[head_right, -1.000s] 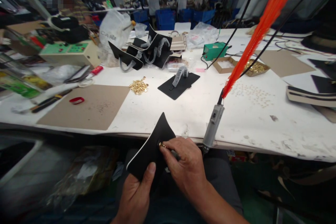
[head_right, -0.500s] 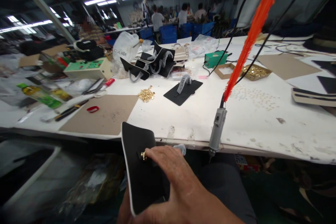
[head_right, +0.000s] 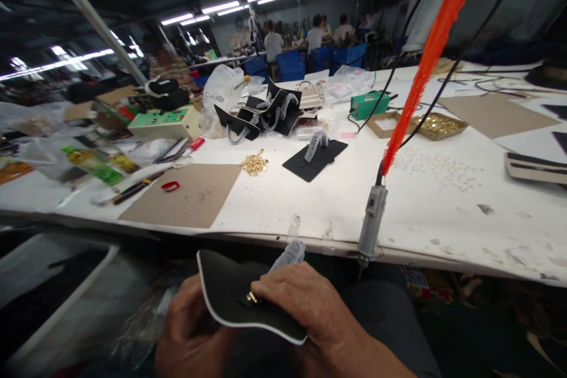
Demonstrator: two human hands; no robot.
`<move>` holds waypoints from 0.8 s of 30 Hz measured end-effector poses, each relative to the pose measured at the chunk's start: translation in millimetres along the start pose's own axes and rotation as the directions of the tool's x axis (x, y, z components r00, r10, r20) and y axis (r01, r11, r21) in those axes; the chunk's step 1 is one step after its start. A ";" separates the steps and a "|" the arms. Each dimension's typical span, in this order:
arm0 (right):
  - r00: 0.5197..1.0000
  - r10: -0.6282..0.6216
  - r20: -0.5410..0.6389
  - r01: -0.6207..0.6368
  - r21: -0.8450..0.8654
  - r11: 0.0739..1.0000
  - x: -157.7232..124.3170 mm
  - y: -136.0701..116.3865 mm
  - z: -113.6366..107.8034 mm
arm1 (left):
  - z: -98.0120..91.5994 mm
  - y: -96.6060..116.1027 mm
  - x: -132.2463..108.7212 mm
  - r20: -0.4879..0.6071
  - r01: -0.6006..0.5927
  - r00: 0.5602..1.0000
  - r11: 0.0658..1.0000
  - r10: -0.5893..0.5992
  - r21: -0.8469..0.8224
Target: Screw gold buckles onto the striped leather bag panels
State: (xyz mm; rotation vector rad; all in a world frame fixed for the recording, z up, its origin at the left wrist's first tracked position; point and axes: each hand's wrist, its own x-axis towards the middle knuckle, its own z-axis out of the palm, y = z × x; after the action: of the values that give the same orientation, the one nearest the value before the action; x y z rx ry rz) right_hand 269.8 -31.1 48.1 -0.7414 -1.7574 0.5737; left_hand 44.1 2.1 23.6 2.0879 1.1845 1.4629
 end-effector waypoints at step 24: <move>0.943 0.296 0.150 -0.303 0.025 0.953 -20.5 10.5 -19.0 | 13.7 11.3 31.2 0.388 0.016 0.904 0.892 0.181 -0.452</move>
State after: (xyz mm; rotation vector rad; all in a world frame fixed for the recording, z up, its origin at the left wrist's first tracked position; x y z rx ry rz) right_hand 294.4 -38.4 32.9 -0.9633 -1.7679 0.8920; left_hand 65.2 22.1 44.6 1.9967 0.5329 1.0964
